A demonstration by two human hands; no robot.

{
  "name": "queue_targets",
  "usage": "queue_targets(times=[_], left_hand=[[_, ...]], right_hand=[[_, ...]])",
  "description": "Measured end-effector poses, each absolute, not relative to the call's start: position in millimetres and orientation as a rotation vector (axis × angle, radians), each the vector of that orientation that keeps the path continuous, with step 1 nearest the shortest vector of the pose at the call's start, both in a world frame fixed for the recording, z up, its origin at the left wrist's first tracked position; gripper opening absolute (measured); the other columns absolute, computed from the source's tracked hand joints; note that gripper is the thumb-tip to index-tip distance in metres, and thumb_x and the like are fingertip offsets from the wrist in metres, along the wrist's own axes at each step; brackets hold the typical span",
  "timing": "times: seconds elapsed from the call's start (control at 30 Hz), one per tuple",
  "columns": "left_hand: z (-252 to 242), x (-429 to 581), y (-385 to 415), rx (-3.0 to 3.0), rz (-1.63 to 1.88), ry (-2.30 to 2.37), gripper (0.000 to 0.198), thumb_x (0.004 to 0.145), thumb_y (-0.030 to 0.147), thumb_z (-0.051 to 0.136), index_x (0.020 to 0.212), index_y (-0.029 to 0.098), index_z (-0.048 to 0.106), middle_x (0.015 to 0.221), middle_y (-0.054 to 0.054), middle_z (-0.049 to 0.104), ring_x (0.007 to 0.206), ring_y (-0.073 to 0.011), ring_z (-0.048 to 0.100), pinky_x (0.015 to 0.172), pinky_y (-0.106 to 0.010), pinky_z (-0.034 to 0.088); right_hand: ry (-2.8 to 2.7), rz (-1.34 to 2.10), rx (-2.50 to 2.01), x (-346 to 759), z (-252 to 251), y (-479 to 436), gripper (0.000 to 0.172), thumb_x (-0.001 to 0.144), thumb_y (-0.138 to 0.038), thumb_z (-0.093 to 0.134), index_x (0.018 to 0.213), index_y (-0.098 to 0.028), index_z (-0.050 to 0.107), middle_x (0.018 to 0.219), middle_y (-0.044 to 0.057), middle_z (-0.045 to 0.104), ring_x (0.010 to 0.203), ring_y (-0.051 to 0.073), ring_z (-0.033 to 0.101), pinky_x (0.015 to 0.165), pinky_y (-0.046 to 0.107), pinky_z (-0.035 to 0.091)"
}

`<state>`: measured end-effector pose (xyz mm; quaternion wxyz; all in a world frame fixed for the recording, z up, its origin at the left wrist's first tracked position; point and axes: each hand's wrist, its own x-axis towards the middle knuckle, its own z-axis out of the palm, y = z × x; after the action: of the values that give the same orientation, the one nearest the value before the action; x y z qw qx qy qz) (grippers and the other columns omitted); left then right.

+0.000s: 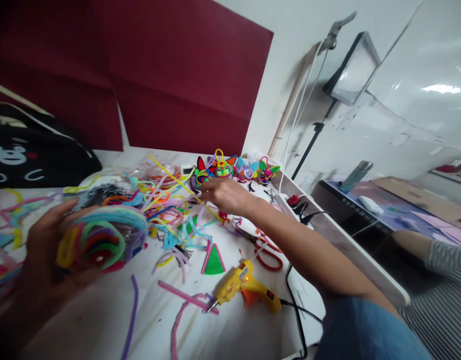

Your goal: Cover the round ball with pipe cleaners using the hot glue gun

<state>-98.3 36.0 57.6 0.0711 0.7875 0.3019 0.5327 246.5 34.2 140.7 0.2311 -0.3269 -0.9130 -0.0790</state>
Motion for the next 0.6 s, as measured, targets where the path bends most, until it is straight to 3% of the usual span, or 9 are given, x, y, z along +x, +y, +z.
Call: queue_targets(times=[0.2, 0.37, 0.53, 0.6], left_hand=[[62.4, -100.2, 38.2, 2.343, 1.660, 0.738, 0.099, 0.068, 0.031, 0.076, 0.157, 0.036, 0.032, 0.134, -0.006, 0.056, 0.115, -0.0338, 0.060, 0.101, -0.051, 0.051], [64.9, -96.7, 39.5, 2.375, 1.675, 0.686, 0.098, 0.069, 0.039, 0.074, 0.157, 0.038, 0.032, 0.134, -0.004, 0.056, 0.111, -0.0317, 0.061, 0.098, -0.049, 0.052], [60.4, -93.1, 38.7, 2.377, 1.675, 0.729, 0.103, 0.064, 0.046, 0.077, 0.157, 0.032, 0.034, 0.134, -0.008, 0.057, 0.110, -0.0378, 0.060, 0.099, -0.056, 0.048], [59.2, -92.1, 37.2, 2.392, 1.650, 0.699, 0.102, 0.066, 0.043, 0.077, 0.157, 0.031, 0.034, 0.134, -0.008, 0.058, 0.109, -0.0355, 0.062, 0.093, -0.051, 0.052]], right_hand=[[-2.424, -0.299, -1.007, 247.7, 160.8, 22.7, 0.023, 0.101, -0.014, 0.049, 0.099, -0.016, 0.073, 0.105, 0.013, 0.071, 0.095, 0.020, 0.068, 0.080, 0.030, 0.052], [-2.116, -0.243, -0.979, 249.6, 175.1, 18.5, 0.015, 0.098, -0.022, 0.059, 0.097, -0.016, 0.072, 0.098, 0.007, 0.074, 0.087, 0.015, 0.068, 0.074, 0.026, 0.052], [-1.860, 0.044, -0.936, 245.9, 183.7, 16.5, 0.027, 0.096, -0.041, 0.065, 0.091, -0.015, 0.071, 0.081, 0.000, 0.071, 0.074, 0.011, 0.068, 0.069, 0.023, 0.054], [-1.746, 0.192, -0.877, 242.4, 188.2, 13.7, 0.027, 0.094, -0.042, 0.066, 0.092, -0.015, 0.071, 0.081, -0.001, 0.071, 0.073, 0.010, 0.070, 0.069, 0.023, 0.056]])
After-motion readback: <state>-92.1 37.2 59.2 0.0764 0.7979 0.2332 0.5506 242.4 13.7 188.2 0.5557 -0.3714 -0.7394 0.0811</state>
